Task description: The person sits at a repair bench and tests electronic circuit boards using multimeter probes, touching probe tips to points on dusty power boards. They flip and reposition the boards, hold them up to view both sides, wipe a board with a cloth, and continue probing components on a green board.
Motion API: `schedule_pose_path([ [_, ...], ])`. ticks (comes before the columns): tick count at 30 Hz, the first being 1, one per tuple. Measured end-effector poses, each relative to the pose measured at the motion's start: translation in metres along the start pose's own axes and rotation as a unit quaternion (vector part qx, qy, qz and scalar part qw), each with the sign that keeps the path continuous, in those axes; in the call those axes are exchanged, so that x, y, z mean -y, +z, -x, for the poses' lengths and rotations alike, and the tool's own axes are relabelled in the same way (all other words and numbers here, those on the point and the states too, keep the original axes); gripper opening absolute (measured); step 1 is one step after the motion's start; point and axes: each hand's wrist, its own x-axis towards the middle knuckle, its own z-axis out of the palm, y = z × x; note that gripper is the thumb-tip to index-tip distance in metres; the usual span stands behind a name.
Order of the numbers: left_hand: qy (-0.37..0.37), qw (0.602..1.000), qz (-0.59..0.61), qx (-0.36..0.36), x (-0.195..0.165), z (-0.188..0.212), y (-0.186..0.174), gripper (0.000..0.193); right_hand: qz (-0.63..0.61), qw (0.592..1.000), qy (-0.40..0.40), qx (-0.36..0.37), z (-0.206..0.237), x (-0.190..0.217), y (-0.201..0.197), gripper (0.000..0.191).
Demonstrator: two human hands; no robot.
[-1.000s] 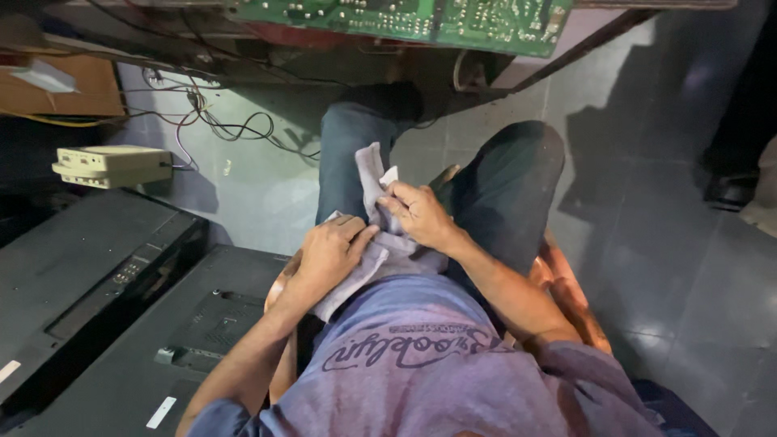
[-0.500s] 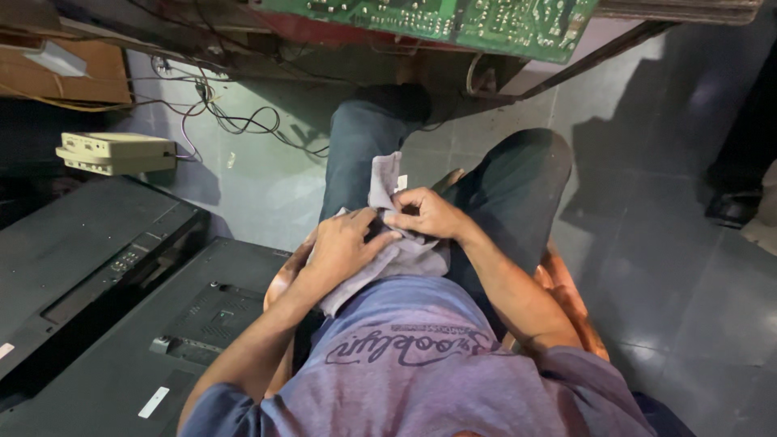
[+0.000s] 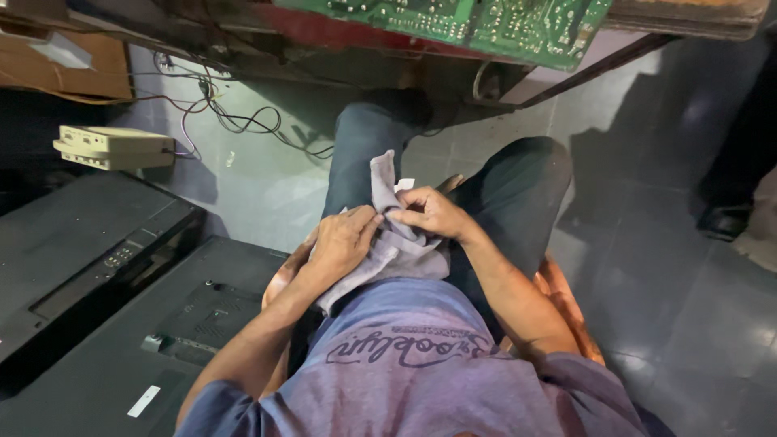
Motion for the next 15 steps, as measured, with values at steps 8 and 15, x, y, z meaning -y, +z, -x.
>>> schedule_pose_path([
  [8, -0.026, 0.998, 0.049, -0.03, 0.001, -0.003, -0.004, 0.022, -0.034, 0.983, 0.012, -0.182, -0.012, 0.0, -0.002, 0.028],
  [15, 0.004, 0.997, 0.004, -0.081, -0.007, 0.027, -0.013, 0.018, -0.004, 0.89, 0.001, -0.455, -0.061, 0.003, -0.042, 0.033],
])
